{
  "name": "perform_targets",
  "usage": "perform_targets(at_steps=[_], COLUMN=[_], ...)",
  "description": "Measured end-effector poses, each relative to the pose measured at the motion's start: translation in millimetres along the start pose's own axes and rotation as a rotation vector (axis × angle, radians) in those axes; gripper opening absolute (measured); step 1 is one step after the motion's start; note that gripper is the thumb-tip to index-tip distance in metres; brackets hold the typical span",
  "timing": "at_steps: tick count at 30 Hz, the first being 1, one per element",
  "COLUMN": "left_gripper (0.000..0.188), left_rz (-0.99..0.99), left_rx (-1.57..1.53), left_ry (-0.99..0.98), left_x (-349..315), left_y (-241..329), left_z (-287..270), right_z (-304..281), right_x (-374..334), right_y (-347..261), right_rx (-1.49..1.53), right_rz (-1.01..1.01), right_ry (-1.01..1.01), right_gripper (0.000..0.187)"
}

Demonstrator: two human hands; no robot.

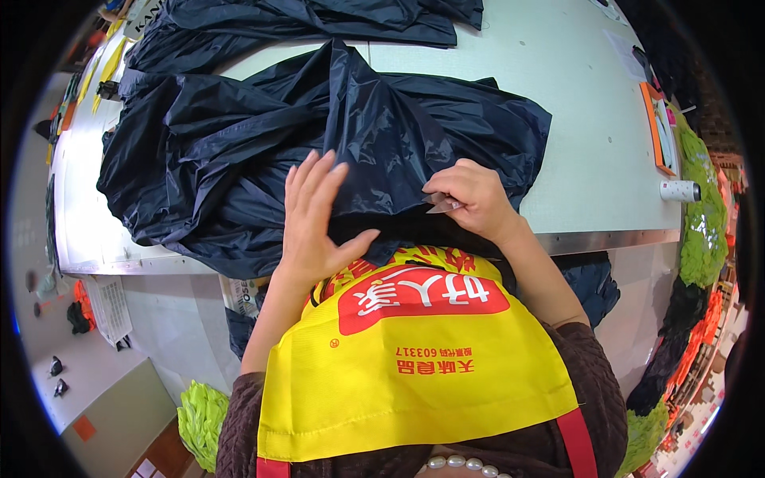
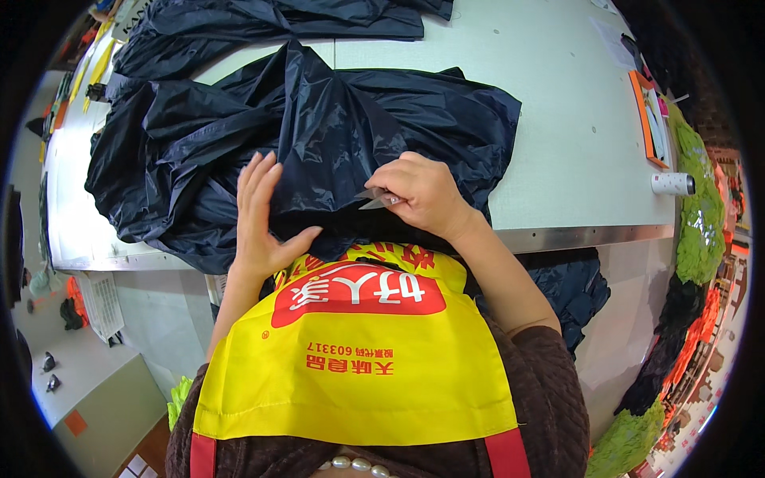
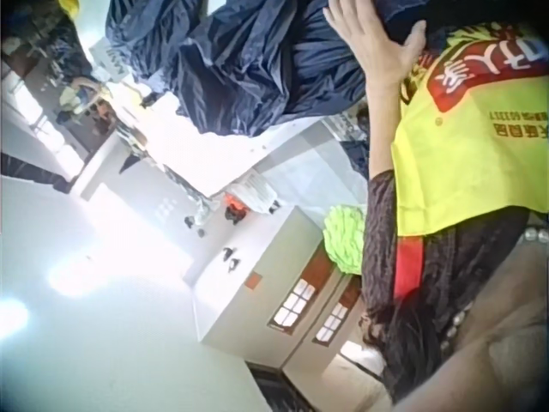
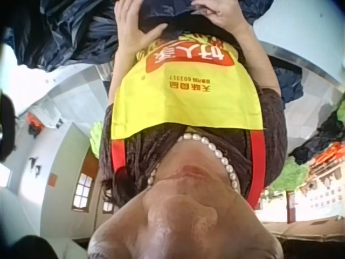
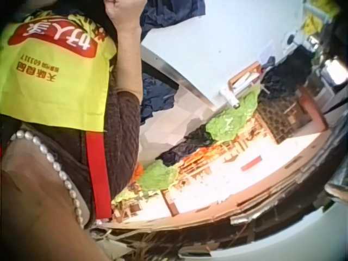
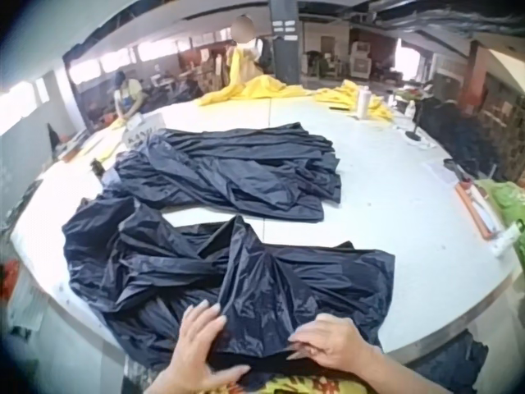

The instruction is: The person repeatedly picks up dark blue fabric pieces from a table and uses small scissors to trim edges and threads. The person handles the fabric one at a time, turning pieces over and cutting small sections before placing them back on the table.

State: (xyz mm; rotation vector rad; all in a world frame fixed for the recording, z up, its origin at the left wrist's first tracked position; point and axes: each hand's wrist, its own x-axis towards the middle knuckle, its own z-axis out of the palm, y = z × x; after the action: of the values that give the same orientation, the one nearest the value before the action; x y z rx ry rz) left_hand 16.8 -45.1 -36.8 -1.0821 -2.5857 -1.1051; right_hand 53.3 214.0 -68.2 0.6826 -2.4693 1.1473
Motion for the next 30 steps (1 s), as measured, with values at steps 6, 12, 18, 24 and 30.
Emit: perform_targets(at_steps=[6,12,18,24,30], left_gripper=[0.016,0.024,0.025,0.018,0.019], left_rz=[-0.345,-0.795,-0.93,-0.932,-0.734], left_rx=[-0.479,-1.243,-1.349,-1.43,-1.248], left_ry=[-0.468,-0.164,-0.278,-0.287,-0.292], left_x=[44.9,42.5,50.5,50.0,44.3], left_y=[-4.3,-8.2,5.0,5.6,6.9], left_z=[-5.7,43.4,46.1,49.0,54.3], right_z=[-17.4,-11.8,-14.2,-25.9,-13.3], right_x=[14.3,16.4,9.2,23.8,21.8], right_y=[-9.0,-6.6,-0.8,-24.5,-29.8], right_rx=[0.49,0.753,0.774,0.058,0.01], right_rz=[0.595,0.721,0.754,0.381,0.264], right_ry=[-0.117,0.018,0.086,0.236,0.05], right_gripper=[0.008,0.018,0.016,0.021,0.029])
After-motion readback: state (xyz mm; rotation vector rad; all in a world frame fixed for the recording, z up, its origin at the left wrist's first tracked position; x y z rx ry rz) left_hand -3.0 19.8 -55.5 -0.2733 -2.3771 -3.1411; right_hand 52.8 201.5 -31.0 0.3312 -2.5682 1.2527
